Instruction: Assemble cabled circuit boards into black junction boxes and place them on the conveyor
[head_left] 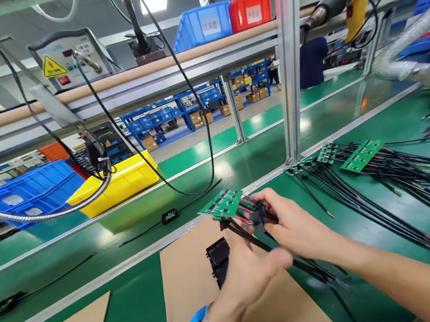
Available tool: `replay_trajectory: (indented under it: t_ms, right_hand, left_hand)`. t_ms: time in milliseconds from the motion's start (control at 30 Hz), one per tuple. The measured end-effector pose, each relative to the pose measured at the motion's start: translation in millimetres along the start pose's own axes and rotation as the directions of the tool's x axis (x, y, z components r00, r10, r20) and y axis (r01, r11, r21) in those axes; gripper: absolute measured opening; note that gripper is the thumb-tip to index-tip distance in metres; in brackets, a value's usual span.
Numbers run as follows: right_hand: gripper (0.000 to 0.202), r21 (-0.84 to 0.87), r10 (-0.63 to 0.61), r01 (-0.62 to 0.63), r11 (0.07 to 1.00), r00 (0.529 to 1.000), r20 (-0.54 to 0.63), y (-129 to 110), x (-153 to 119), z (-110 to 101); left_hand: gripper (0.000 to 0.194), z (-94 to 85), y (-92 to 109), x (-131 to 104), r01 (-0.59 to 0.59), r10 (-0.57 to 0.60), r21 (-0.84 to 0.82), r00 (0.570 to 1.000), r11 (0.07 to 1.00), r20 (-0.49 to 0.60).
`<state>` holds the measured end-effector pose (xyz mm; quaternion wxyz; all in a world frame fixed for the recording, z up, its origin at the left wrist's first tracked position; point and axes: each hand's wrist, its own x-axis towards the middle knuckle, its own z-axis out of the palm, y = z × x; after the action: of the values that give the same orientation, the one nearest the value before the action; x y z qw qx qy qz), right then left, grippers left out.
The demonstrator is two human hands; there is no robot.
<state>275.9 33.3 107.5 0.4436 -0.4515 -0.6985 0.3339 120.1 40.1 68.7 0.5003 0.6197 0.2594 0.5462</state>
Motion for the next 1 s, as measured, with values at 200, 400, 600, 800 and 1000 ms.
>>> replay_trajectory:
  t_ms: [200, 400, 600, 800, 1000]
  right_hand:
    - [0.017, 0.008, 0.192, -0.207, 0.978, 0.92, 0.341, -21.6, 10.3, -29.1]
    - [0.028, -0.259, 0.136, 0.016, 0.966, 0.82, 0.556, -10.2, 15.8, -53.3]
    - [0.038, -0.331, 0.161, 0.128, 0.935, 0.678, 0.718, 63.3, 7.8, -5.2]
    - [0.062, -0.191, -0.017, 0.124, 0.974, 0.875, 0.484, 70.5, 15.3, 47.0]
    - [0.023, -0.284, -0.047, 0.227, 0.932, 0.849, 0.526, 58.3, 15.7, 57.4]
  left_hand:
    - [0.04, -23.0, 15.0, 6.1, 0.274, -0.3, -0.134, 0.921, 0.952, -0.248]
    - [0.029, -81.1, 81.4, -28.3, 0.77, -0.801, 0.223, 0.561, 0.597, 0.207]
    - [0.051, -71.2, 25.0, -78.9, 0.848, -0.859, 0.245, 0.375, 0.47, 0.349]
    - [0.024, -77.6, -12.9, -97.9, 0.81, -0.867, 0.312, 0.44, 0.496, 0.236]
    - [0.037, -79.4, -5.0, -98.7, 0.632, -0.813, 0.537, 0.545, 0.56, 0.205]
